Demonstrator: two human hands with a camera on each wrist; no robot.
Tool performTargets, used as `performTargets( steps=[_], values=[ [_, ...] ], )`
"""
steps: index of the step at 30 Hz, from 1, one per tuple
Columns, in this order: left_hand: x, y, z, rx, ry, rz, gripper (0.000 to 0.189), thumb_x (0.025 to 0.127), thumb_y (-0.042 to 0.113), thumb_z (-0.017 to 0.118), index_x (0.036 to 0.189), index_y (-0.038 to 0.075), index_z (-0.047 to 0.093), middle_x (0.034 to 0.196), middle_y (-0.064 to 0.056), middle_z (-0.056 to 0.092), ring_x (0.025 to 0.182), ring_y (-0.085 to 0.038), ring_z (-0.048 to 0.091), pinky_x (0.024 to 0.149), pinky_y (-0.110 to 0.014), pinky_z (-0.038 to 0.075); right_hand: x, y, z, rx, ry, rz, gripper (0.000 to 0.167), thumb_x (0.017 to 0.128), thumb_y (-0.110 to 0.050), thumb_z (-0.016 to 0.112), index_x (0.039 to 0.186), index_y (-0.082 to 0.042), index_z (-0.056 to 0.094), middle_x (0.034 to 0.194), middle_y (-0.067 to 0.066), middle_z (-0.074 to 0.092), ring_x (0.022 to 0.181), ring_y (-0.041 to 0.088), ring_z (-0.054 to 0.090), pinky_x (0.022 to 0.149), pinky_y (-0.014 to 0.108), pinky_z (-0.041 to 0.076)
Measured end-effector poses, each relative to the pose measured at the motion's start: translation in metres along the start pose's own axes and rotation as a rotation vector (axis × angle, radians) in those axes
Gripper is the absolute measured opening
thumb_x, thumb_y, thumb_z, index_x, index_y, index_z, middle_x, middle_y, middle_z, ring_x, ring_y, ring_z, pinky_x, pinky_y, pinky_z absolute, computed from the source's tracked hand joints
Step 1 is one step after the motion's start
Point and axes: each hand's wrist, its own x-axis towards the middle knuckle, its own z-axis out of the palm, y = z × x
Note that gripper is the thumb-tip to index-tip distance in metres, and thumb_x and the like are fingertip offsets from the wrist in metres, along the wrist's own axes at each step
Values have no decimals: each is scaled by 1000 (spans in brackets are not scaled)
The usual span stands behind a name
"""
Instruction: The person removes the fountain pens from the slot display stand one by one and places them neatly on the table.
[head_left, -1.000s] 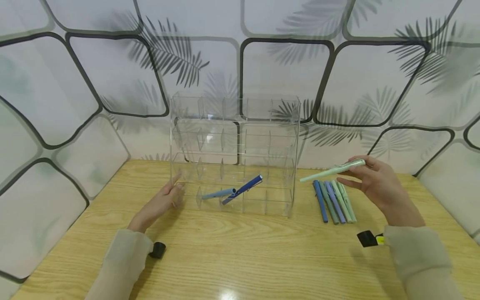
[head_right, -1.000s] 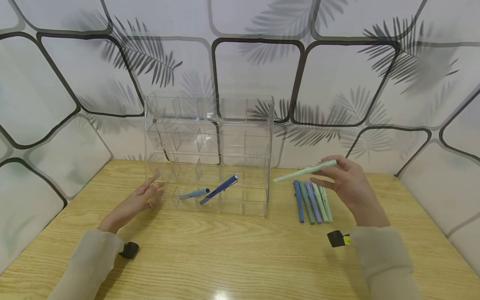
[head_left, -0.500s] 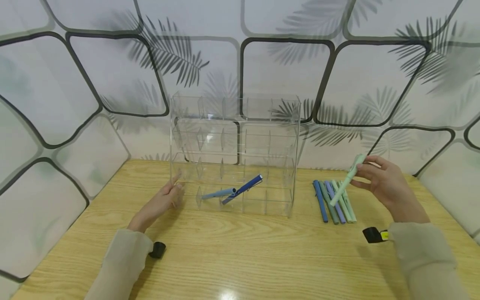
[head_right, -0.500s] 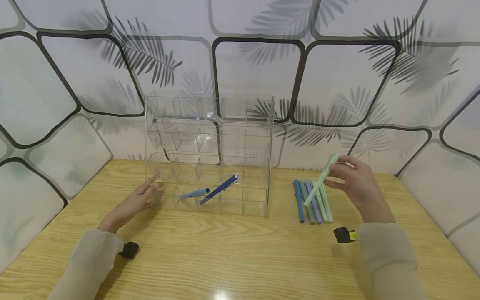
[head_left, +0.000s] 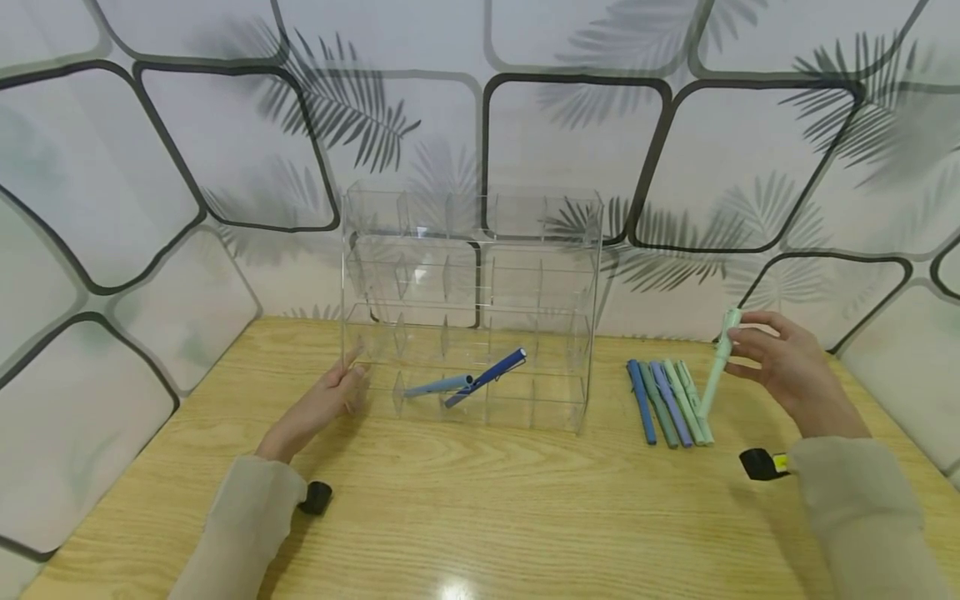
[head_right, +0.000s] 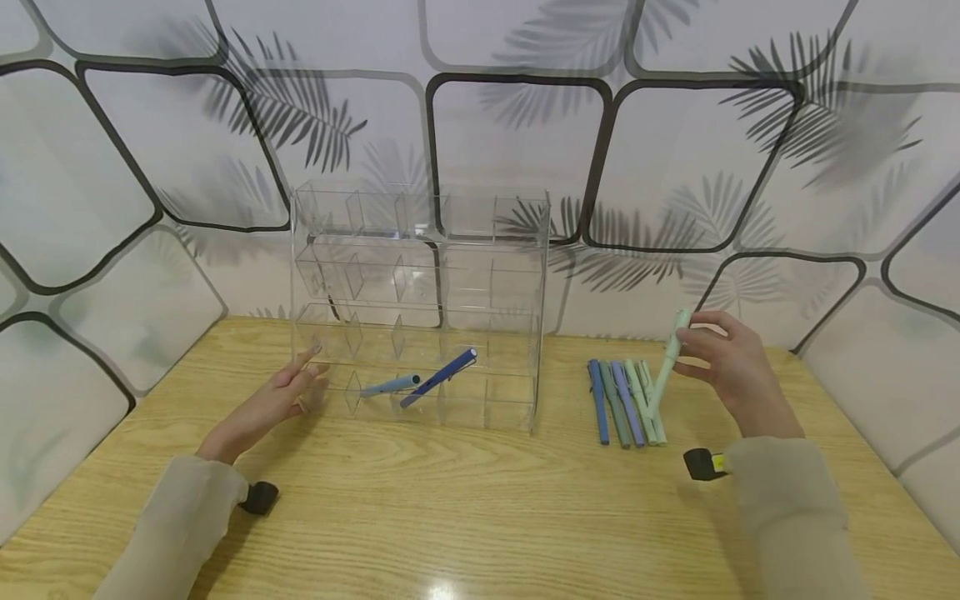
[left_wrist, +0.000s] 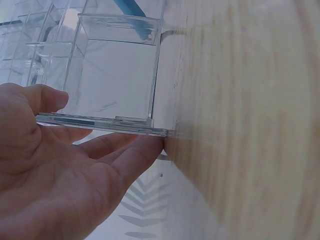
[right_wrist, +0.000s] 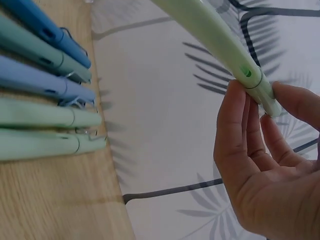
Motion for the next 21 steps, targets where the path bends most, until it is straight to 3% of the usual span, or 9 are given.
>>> performTargets(
  steps=[8, 9, 11, 14, 15, 18, 21],
  values=[
    [0, 0, 0, 3, 2, 4, 64, 114, 34, 28, 164, 13, -6, 164, -30, 10, 147, -51, 13, 111, -66, 23, 3, 4, -10, -144, 46, 35, 17, 101, -5, 62, 111, -19, 64, 93, -4, 71, 82, 13, 67, 69, 32, 57],
    [1, -1, 0, 6, 6, 6, 64, 114, 34, 28, 164, 13, -6, 161, -31, 20, 146, -50, 21, 110, -64, 28, 4, 4, -12, -173, 51, 43, 17, 101, -7, 64, 112, -20, 63, 93, -5, 70, 82, 13, 66, 69, 31, 57],
    [1, -1, 0, 13, 17, 6, 64, 114, 33, 29, 164, 13, -5, 144, -33, 41, 134, -47, 38, 104, -55, 38, 5, 6, -14, -227, 60, 60, 17, 100, -11, 66, 114, -20, 61, 94, -7, 69, 84, 12, 65, 70, 31, 57],
    [1, -1, -1, 27, 30, 13, 63, 114, 32, 30, 164, 13, -4, 124, -29, 47, 115, -38, 43, 88, -41, 41, 7, 9, -18, -282, 66, 79, 20, 100, -15, 68, 117, -20, 58, 95, -9, 68, 84, 11, 64, 71, 30, 57],
    [2, -1, -1, 29, 33, 14, 63, 114, 31, 30, 164, 13, -3, 124, -29, 46, 108, -35, 42, 84, -39, 40, 8, 10, -20, -299, 67, 85, 21, 100, -16, 68, 118, -20, 57, 95, -9, 67, 85, 10, 63, 71, 30, 57],
    [1, 0, -1, 38, 26, 3, 63, 114, 32, 28, 164, 12, -4, 156, -32, 28, 130, -42, 39, 95, -47, 41, 8, 12, -21, -328, 69, 98, 19, 101, -15, 66, 116, -21, 58, 94, -10, 67, 83, 10, 62, 70, 29, 57],
    [1, 0, -1, 43, 24, -1, 63, 114, 33, 28, 164, 11, -4, 156, -33, 27, 126, -44, 44, 97, -52, 39, 8, 13, -21, -368, 65, 112, 17, 102, -15, 64, 115, -23, 58, 94, -12, 66, 83, 9, 62, 71, 28, 56]
  ],
)
